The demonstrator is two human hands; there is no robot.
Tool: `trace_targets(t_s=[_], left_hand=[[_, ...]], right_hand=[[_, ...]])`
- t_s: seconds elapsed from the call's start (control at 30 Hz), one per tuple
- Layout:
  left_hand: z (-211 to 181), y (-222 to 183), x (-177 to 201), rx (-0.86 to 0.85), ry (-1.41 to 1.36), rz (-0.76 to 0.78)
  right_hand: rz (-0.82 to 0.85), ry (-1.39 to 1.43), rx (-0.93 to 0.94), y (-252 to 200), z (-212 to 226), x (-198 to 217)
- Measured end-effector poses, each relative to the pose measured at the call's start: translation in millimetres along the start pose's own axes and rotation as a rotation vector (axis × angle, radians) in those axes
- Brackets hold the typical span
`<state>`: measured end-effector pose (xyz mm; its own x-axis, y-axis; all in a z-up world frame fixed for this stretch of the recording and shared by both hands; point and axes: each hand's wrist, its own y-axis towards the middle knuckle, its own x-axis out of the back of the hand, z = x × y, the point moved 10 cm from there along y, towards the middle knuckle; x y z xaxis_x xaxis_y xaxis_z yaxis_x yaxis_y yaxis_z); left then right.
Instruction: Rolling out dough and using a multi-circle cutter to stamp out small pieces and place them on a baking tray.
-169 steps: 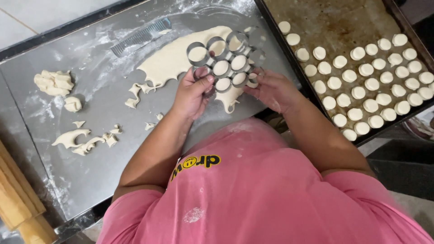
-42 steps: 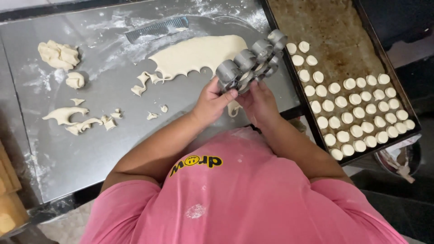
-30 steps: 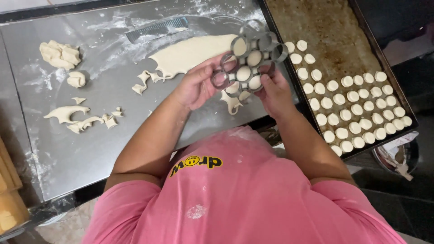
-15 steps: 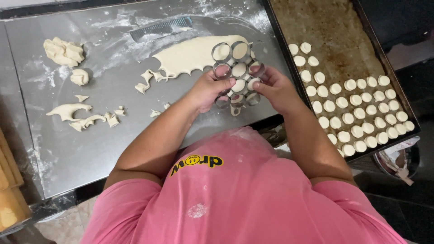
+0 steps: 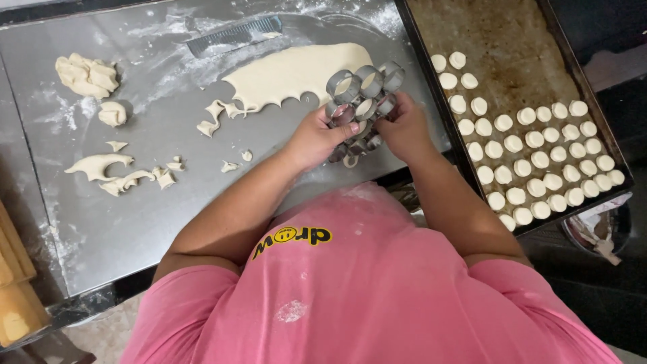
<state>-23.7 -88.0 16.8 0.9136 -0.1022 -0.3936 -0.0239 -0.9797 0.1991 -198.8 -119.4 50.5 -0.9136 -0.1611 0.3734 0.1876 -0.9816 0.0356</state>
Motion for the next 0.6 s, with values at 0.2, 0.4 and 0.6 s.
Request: trace_targets(t_s=[0.2,0.4,0.6], left_hand=[[34,0,-1,0.013,0.062,0.079],[9,-12,-1,0.258,0.030,-0.025],[-9,-28,-28,0.450,-0.104,-0.047]], right_hand=[[-0.064,-0.216,0.044,-2,-2,-7],[0.040,0.025,-0.236,-15,-6,-20],[0.059,0.102,-0.325,-30,0,-27]])
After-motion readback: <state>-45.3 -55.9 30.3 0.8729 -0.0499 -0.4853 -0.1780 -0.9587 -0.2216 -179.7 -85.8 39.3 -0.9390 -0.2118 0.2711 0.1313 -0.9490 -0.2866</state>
